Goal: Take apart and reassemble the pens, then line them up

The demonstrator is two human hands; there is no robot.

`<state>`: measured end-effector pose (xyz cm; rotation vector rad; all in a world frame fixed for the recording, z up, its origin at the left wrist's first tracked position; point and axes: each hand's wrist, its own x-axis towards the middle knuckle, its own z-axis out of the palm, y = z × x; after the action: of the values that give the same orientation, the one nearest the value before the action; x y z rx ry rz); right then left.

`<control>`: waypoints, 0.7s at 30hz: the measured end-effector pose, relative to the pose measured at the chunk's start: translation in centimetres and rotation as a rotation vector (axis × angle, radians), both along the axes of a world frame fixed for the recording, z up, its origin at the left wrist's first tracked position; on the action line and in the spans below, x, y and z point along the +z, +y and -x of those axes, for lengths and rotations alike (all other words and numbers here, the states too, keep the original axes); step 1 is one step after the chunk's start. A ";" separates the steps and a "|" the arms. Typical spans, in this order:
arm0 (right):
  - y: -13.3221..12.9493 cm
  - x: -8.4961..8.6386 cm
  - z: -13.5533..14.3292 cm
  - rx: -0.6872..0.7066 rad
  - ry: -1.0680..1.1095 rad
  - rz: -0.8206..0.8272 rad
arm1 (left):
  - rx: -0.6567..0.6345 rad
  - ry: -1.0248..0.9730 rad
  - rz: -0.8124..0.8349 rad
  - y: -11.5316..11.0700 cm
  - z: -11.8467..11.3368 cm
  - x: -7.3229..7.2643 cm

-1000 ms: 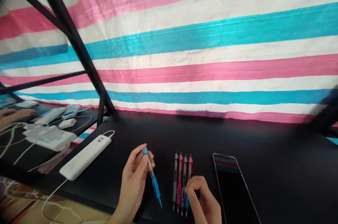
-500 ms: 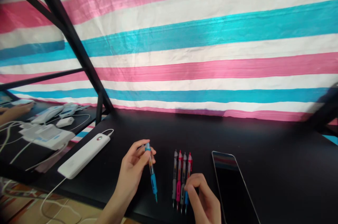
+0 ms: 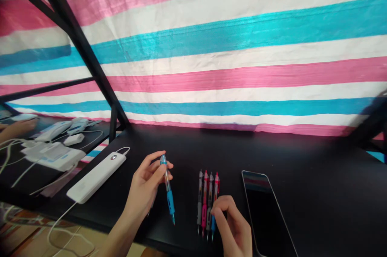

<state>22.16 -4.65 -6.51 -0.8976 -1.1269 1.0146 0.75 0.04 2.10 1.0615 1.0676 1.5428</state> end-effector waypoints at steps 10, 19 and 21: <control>-0.1 0.1 -0.1 -0.015 0.012 0.013 | 0.059 0.447 0.036 2.0 2.7 0.0; -0.1 0.0 -0.1 -0.026 0.013 0.037 | 0.090 1.217 0.034 3.2 3.0 -0.8; 0.0 0.1 0.0 -0.032 0.016 0.041 | 0.103 1.306 0.048 3.1 2.7 -0.9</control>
<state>22.18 -4.69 -6.39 -0.9361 -1.0778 1.0202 -1.93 3.13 1.18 2.0684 1.9867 0.7414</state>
